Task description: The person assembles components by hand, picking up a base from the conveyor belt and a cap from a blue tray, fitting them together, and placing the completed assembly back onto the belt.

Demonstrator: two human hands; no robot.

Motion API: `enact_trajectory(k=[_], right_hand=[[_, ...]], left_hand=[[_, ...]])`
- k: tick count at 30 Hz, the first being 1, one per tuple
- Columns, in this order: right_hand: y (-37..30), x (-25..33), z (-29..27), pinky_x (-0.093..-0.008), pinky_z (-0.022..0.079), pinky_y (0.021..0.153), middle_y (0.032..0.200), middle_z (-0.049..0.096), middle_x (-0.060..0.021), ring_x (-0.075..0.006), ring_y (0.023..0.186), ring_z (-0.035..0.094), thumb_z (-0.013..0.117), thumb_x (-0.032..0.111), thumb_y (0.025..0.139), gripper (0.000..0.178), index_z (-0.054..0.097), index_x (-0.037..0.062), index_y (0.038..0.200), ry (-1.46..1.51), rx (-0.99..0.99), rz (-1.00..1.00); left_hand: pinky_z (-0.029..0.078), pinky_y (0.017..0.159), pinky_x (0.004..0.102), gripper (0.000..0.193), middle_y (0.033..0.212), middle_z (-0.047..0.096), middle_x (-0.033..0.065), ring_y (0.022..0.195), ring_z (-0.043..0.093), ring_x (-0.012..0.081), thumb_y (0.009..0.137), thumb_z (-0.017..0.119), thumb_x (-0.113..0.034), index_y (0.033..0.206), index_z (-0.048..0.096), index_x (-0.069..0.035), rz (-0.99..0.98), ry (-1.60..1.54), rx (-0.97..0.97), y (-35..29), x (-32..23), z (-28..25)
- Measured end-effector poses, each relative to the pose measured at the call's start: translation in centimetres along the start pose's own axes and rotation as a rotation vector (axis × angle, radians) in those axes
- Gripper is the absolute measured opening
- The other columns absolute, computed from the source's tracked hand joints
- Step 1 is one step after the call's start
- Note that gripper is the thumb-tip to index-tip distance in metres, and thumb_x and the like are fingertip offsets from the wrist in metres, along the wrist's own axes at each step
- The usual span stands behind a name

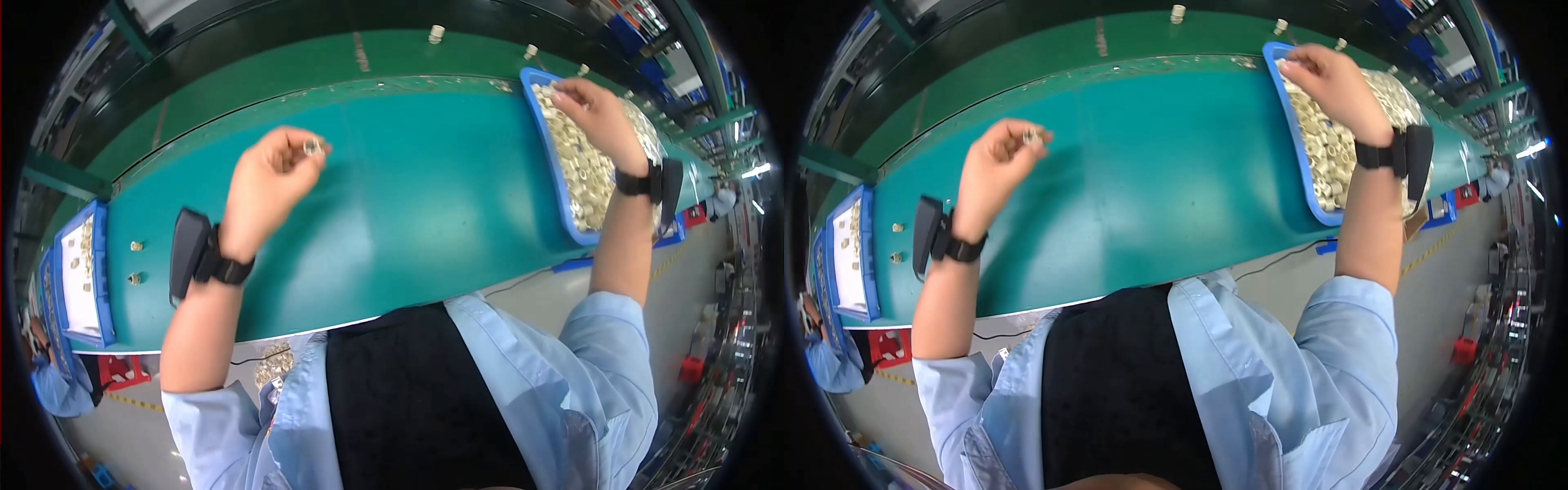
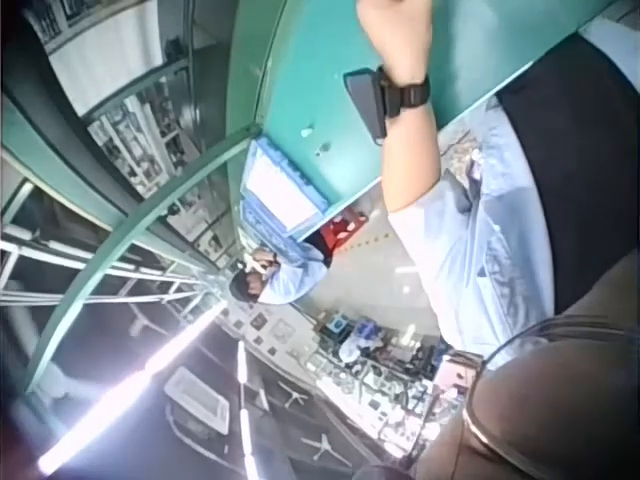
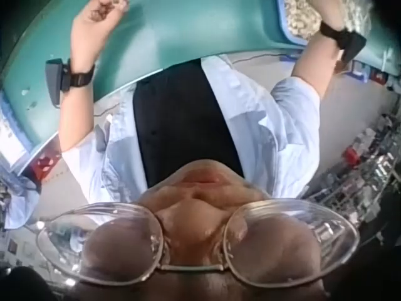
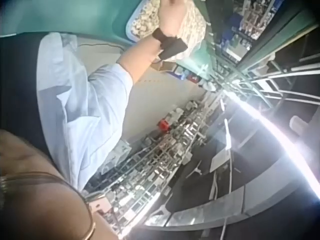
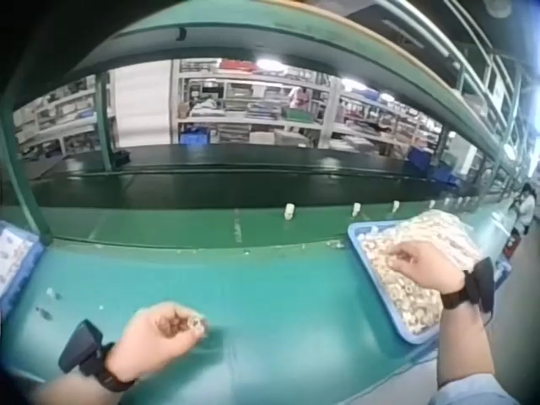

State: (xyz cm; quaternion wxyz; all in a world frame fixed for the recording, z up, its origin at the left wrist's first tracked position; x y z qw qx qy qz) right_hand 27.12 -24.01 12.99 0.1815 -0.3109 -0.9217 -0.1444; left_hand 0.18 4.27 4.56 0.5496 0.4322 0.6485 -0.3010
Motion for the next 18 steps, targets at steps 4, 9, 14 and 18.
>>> enact_trajectory(k=[4, 9, 14, 18], right_hand=[[-7.4, -5.0, 1.0, -0.0264, 0.045, 0.066, 0.081, 0.062, -0.0096, -0.0133, 0.072, 0.056, 0.061, 0.021, 0.082, 0.034, 0.057, -0.0021, 0.106, -0.164, -0.005, 0.267], [-11.8, -7.4, 4.4, -0.0271, 0.046, 0.064, 0.079, 0.063, -0.0098, -0.0156, 0.07, 0.058, 0.063, 0.02, 0.08, 0.032, 0.058, -0.0016, 0.104, -0.127, -0.147, 0.364], [-10.9, -7.7, 5.1, -0.0279, 0.047, 0.063, 0.08, 0.063, -0.0111, -0.016, 0.071, 0.059, 0.063, 0.019, 0.079, 0.03, 0.058, -0.0022, 0.1, -0.067, -0.163, 0.378], [-9.7, -5.3, 4.1, -0.0288, 0.046, 0.066, 0.085, 0.062, -0.0144, -0.0208, 0.077, 0.06, 0.063, 0.018, 0.08, 0.028, 0.057, -0.0001, 0.102, -0.082, -0.22, 0.52]], left_hand=[[0.045, 0.069, 0.0191, 0.016, 0.084, 0.061, 0.0019, 0.076, 0.055, 0.0062, 0.081, 0.061, -0.003, 0.096, 0.058, 0.0, -0.079, -0.227, 0.096, -4.3, 0.1, 3.0], [0.045, 0.07, 0.0202, 0.02, 0.086, 0.061, 0.0025, 0.076, 0.055, 0.0065, 0.08, 0.063, -0.003, 0.099, 0.058, 0.001, -0.095, -0.222, 0.098, -7.2, 2.1, 4.7], [0.045, 0.07, 0.0205, 0.021, 0.087, 0.061, 0.0028, 0.075, 0.054, 0.007, 0.079, 0.064, -0.003, 0.099, 0.058, 0.001, -0.105, -0.247, 0.086, -8.0, 2.3, 5.9], [0.045, 0.07, 0.0206, 0.023, 0.086, 0.061, 0.0027, 0.074, 0.054, 0.0076, 0.077, 0.065, -0.002, 0.099, 0.058, 0.0, -0.022, -0.148, 0.004, -8.1, 2.0, 6.2]])
Point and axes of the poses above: each hand's wrist, its own y-axis towards the middle knuckle, its own z-axis out of the palm, x = y × z, the point moved 1 cm from there along y, towards the middle knuckle
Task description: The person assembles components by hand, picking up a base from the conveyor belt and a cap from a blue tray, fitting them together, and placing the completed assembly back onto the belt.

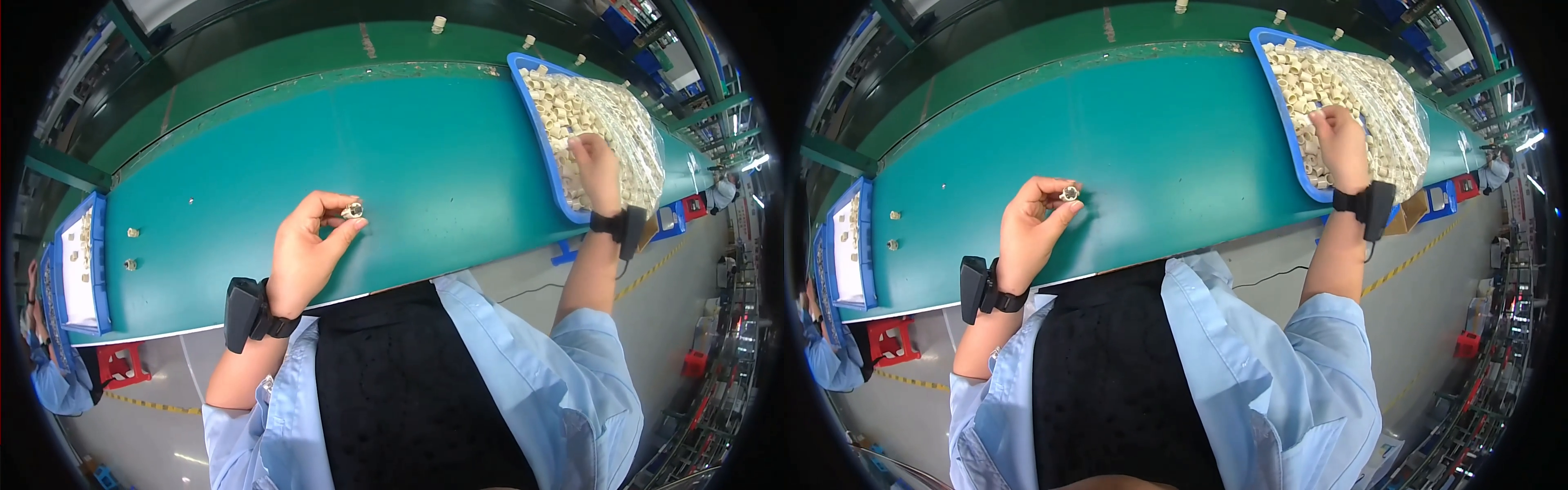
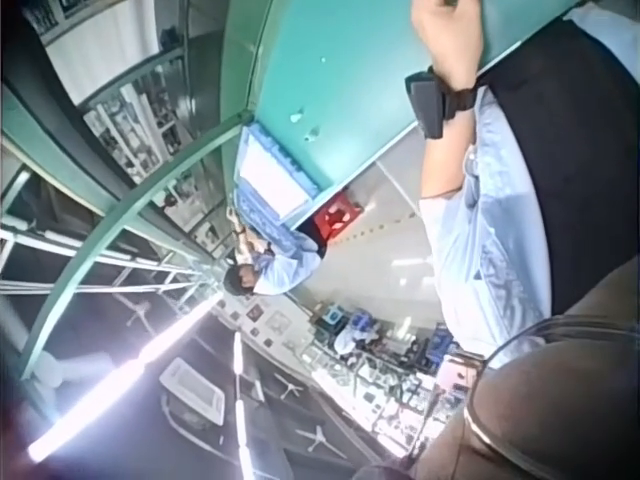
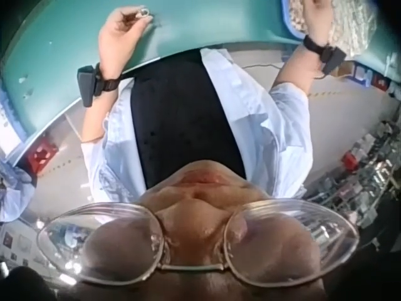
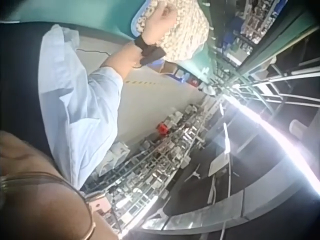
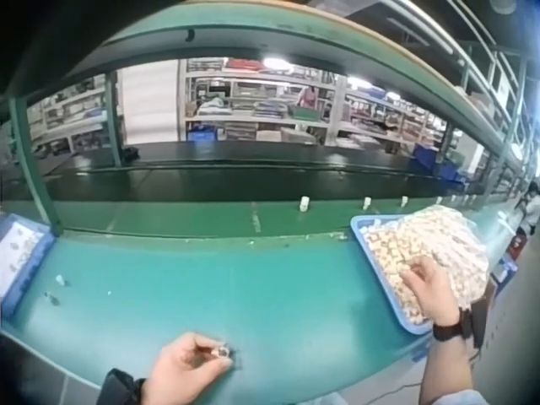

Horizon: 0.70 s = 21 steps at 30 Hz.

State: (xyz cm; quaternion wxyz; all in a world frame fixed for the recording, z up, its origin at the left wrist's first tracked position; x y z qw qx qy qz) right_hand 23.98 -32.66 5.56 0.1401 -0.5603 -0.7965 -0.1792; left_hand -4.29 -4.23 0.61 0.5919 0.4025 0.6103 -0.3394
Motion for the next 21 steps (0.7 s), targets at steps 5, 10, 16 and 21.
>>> enact_trajectory(k=[5, 10, 16, 21], right_hand=[[-4.1, 5.4, 0.0, -0.0235, 0.045, 0.074, 0.098, 0.06, -0.0088, -0.012, 0.084, 0.056, 0.059, 0.007, 0.081, 0.023, 0.054, -0.0004, 0.103, 0.786, 0.135, -0.277], [-8.8, 12.8, 3.3, -0.0244, 0.045, 0.078, 0.102, 0.057, -0.0101, -0.013, 0.091, 0.055, 0.055, -0.002, 0.081, 0.026, 0.051, -0.0013, 0.107, 1.222, 0.479, -0.398], [-10.6, 16.0, 5.7, -0.025, 0.045, 0.079, 0.102, 0.057, -0.0099, -0.0134, 0.09, 0.056, 0.057, -0.004, 0.079, 0.027, 0.053, -0.0025, 0.106, 1.136, 0.564, -0.636], [-12.0, 17.3, 6.2, -0.0246, 0.046, 0.078, 0.098, 0.059, -0.0102, -0.0126, 0.088, 0.057, 0.057, -0.002, 0.08, 0.025, 0.054, -0.0032, 0.105, 1.066, 0.568, -0.599]], left_hand=[[0.045, 0.069, 0.0214, 0.024, 0.085, 0.061, 0.0035, 0.074, 0.055, 0.0085, 0.075, 0.067, -0.002, 0.098, 0.059, -0.001, 0.136, 0.085, -0.043, -0.4, -1.1, 0.0], [0.046, 0.067, 0.023, 0.024, 0.085, 0.061, 0.0044, 0.073, 0.055, 0.01, 0.074, 0.067, -0.002, 0.097, 0.06, -0.002, 0.217, 0.061, -0.064, -0.9, -2.6, 1.1], [0.047, 0.066, 0.0247, 0.024, 0.085, 0.062, 0.0052, 0.074, 0.057, 0.0121, 0.074, 0.068, -0.004, 0.097, 0.06, -0.004, 0.287, 0.13, -0.069, -1.4, -3.3, 0.8], [0.047, 0.065, 0.0275, 0.021, 0.086, 0.062, 0.0067, 0.077, 0.059, 0.0162, 0.073, 0.068, -0.004, 0.092, 0.059, -0.004, 0.294, 0.168, -0.111, -1.7, -3.0, 0.2]])
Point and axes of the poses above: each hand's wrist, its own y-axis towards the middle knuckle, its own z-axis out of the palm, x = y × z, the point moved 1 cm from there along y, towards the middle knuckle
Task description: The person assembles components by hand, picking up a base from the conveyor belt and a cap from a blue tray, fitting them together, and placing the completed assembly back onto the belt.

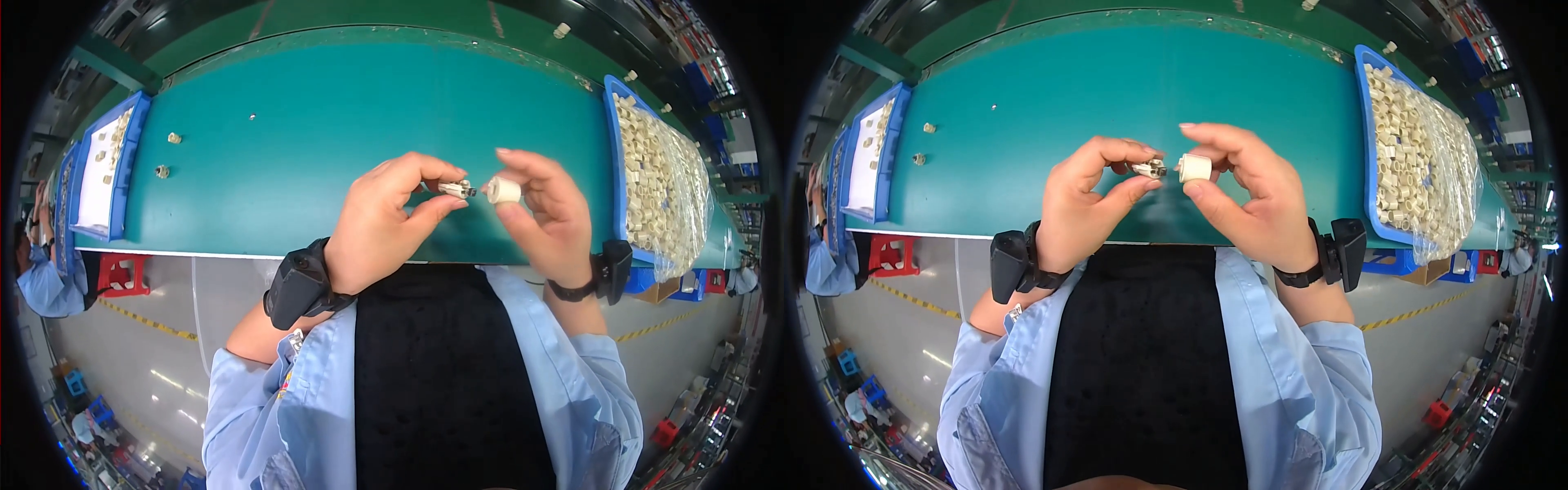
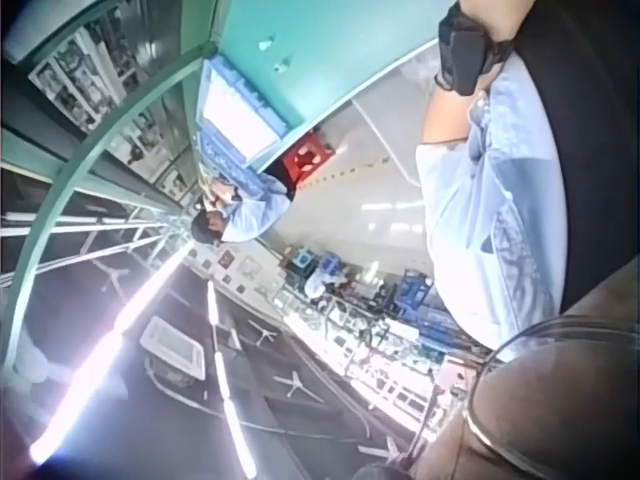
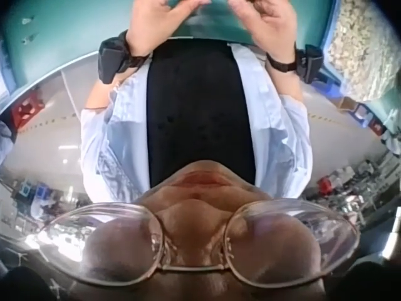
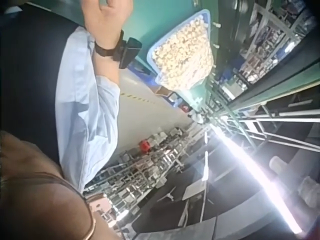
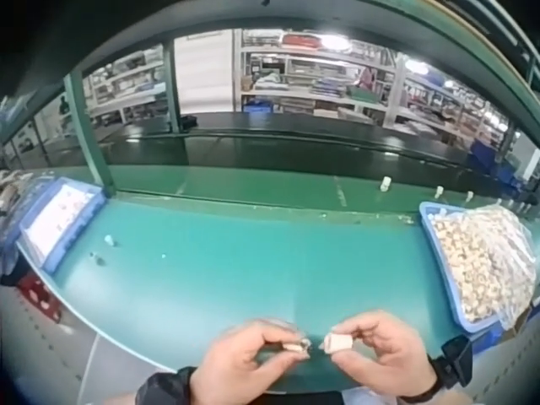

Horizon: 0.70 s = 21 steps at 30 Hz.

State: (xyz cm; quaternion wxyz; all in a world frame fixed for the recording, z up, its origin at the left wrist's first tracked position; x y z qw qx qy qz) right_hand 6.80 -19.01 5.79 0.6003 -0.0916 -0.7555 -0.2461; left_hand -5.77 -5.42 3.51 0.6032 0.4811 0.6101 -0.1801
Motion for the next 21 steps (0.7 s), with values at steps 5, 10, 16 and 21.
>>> enact_trajectory(k=[5, 10, 16, 21], right_hand=[[-0.3, -0.6, 0.3, -0.024, 0.047, 0.076, 0.098, 0.059, -0.0114, -0.0139, 0.085, 0.058, 0.054, 0.004, 0.085, 0.02, 0.053, -0.0054, 0.104, 0.116, 0.005, 0.034], [-0.1, -0.7, 0.9, -0.0208, 0.046, 0.066, 0.088, 0.062, -0.0095, -0.0116, 0.075, 0.059, 0.055, 0.015, 0.087, 0.022, 0.055, -0.0038, 0.099, 0.104, -0.023, 0.094], [0.0, -0.8, 1.1, -0.0179, 0.043, 0.056, 0.076, 0.062, -0.0056, -0.0085, 0.064, 0.057, 0.054, 0.019, 0.089, 0.021, 0.057, -0.0012, 0.089, 0.105, -0.086, 0.141], [0.4, -1.0, 1.4, -0.0173, 0.04, 0.051, 0.065, 0.059, -0.0021, -0.0063, 0.056, 0.054, 0.052, 0.019, 0.09, 0.024, 0.058, 0.001, 0.076, -0.054, -0.139, 0.284]], left_hand=[[0.047, 0.066, 0.0306, 0.018, 0.086, 0.062, 0.0069, 0.08, 0.059, 0.0212, 0.07, 0.068, -0.002, 0.083, 0.056, -0.005, 0.103, 0.016, -0.043, -0.3, 0.4, 0.1], [0.046, 0.068, 0.0327, 0.019, 0.084, 0.061, 0.0066, 0.079, 0.058, 0.0241, 0.067, 0.068, 0.0, 0.079, 0.054, -0.005, 0.259, 0.143, -0.053, 0.1, 0.4, 0.1], [0.045, 0.067, 0.033, 0.019, 0.082, 0.06, 0.0064, 0.078, 0.057, 0.0238, 0.065, 0.068, 0.0, 0.077, 0.055, -0.005, 0.317, 0.228, -0.022, 0.3, 0.4, -0.1], [0.044, 0.066, 0.033, 0.019, 0.08, 0.059, 0.006, 0.076, 0.056, 0.0238, 0.065, 0.068, 0.0, 0.076, 0.055, -0.005, 0.342, 0.296, -0.02, 0.1, 0.7, 0.0]])
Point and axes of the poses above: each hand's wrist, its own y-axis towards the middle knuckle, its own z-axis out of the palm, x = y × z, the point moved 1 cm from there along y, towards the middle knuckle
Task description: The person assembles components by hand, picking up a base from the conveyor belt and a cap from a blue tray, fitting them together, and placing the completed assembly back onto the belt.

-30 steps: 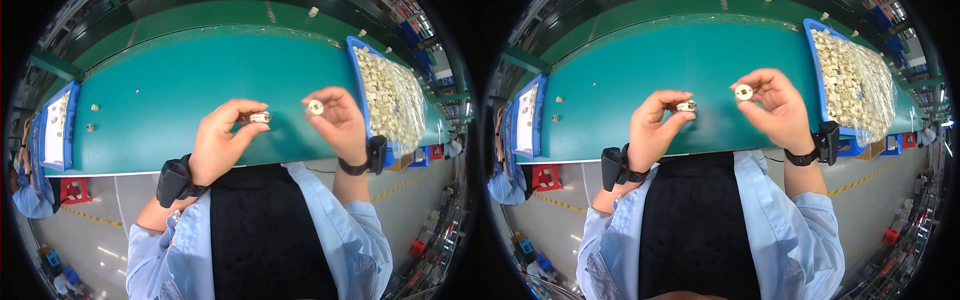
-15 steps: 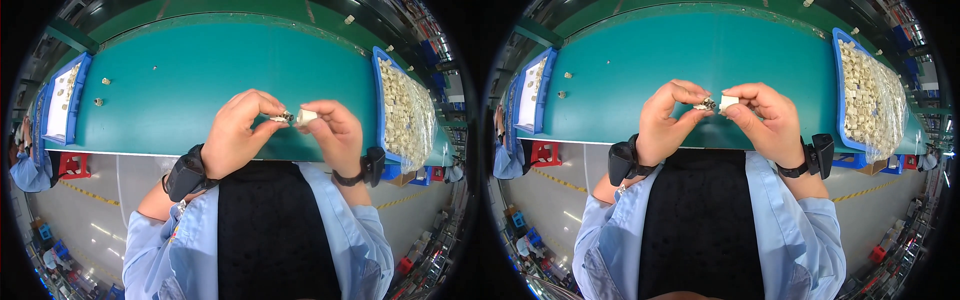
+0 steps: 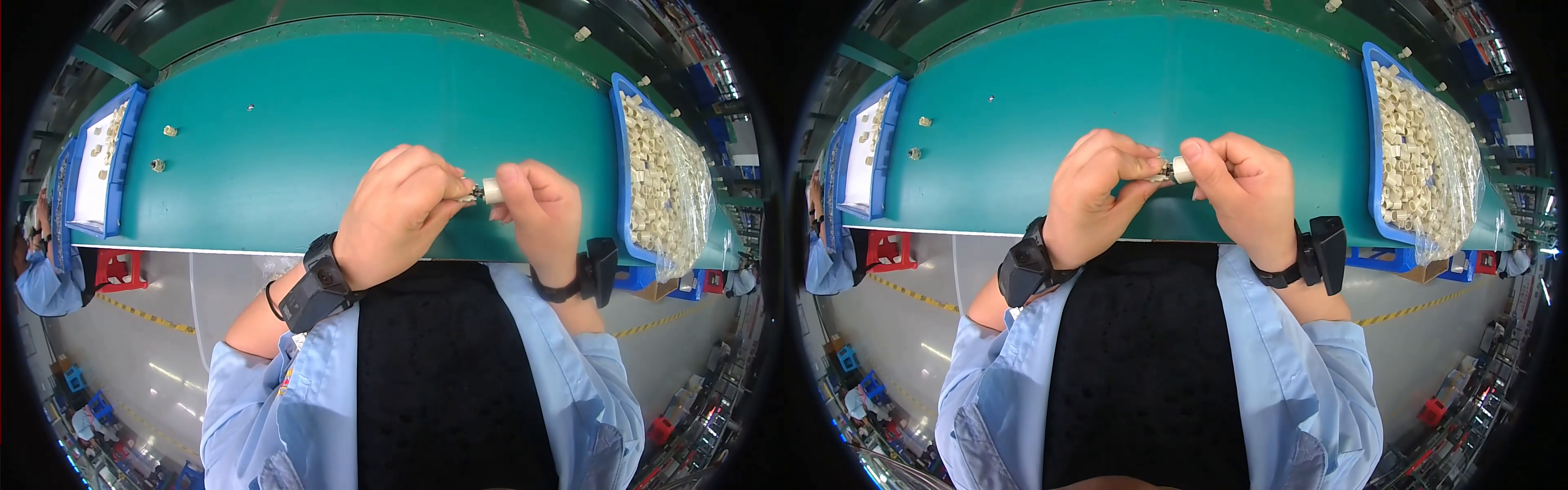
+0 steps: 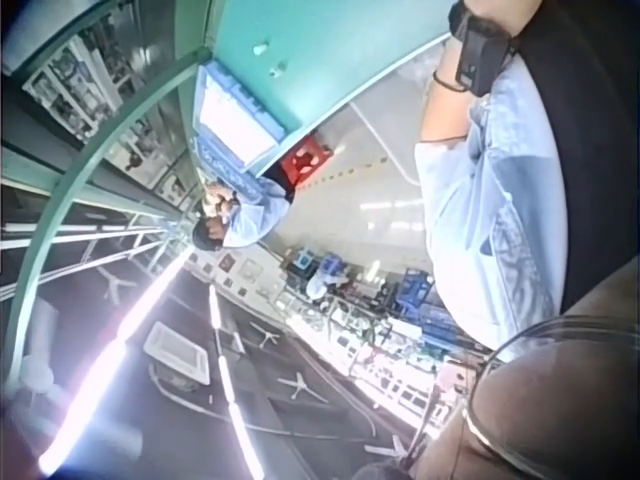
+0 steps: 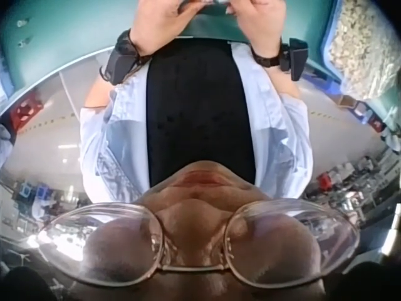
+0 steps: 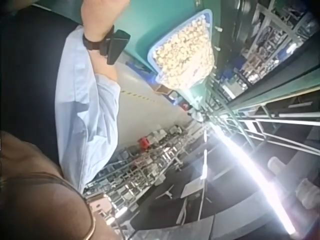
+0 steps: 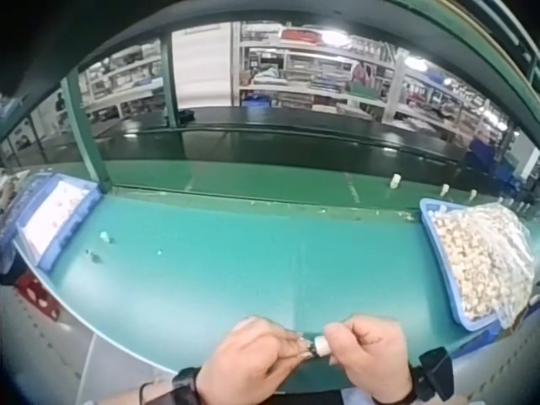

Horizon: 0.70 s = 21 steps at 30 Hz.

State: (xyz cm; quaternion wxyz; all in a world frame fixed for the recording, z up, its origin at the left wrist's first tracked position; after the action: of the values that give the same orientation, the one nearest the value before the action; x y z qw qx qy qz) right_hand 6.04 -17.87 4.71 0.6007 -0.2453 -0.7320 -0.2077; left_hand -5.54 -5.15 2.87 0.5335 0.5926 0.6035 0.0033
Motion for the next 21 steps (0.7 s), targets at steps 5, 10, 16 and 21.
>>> enact_trajectory(k=[5, 10, 16, 21], right_hand=[[0.3, -0.4, 1.1, -0.0209, 0.03, 0.04, 0.051, 0.048, 0.0014, -0.0033, 0.047, 0.041, 0.055, 0.019, 0.088, 0.034, 0.052, 0.0019, 0.059, -0.115, -0.176, -0.086], [0.5, -1.2, 2.0, -0.0222, 0.029, 0.04, 0.05, 0.045, 0.0003, -0.0042, 0.046, 0.037, 0.056, 0.017, 0.087, 0.036, 0.046, 0.0014, 0.056, -0.198, -0.318, -0.224], [0.7, -1.1, 2.7, -0.0217, 0.03, 0.041, 0.052, 0.046, 0.0008, -0.0044, 0.046, 0.04, 0.05, 0.019, 0.09, 0.036, 0.046, 0.0026, 0.059, -0.123, -0.379, -0.242], [0.9, -1.0, 3.1, -0.0216, 0.03, 0.042, 0.053, 0.045, 0.0005, -0.0047, 0.047, 0.04, 0.05, 0.019, 0.089, 0.034, 0.047, 0.0029, 0.06, 0.1, -0.3, -0.104]], left_hand=[[0.043, 0.065, 0.0334, 0.018, 0.078, 0.057, 0.0061, 0.073, 0.055, 0.0243, 0.065, 0.069, 0.0, 0.076, 0.055, -0.005, -0.016, -0.025, 0.007, -0.2, 0.0, 0.4], [0.043, 0.064, 0.034, 0.018, 0.078, 0.057, 0.0065, 0.07, 0.055, 0.0244, 0.065, 0.069, -0.001, 0.076, 0.055, -0.005, -0.025, -0.011, -0.024, -0.3, -0.2, 0.6], [0.043, 0.06, 0.0337, 0.019, 0.073, 0.053, 0.0064, 0.066, 0.053, 0.0235, 0.065, 0.069, -0.001, 0.075, 0.053, -0.005, 0.038, 0.144, -0.087, -0.3, -0.1, 1.1], [0.042, 0.059, 0.0329, 0.02, 0.069, 0.05, 0.0058, 0.065, 0.052, 0.023, 0.065, 0.069, -0.001, 0.075, 0.052, -0.005, 0.088, 0.208, -0.144, 0.0, 0.2, 1.3]])
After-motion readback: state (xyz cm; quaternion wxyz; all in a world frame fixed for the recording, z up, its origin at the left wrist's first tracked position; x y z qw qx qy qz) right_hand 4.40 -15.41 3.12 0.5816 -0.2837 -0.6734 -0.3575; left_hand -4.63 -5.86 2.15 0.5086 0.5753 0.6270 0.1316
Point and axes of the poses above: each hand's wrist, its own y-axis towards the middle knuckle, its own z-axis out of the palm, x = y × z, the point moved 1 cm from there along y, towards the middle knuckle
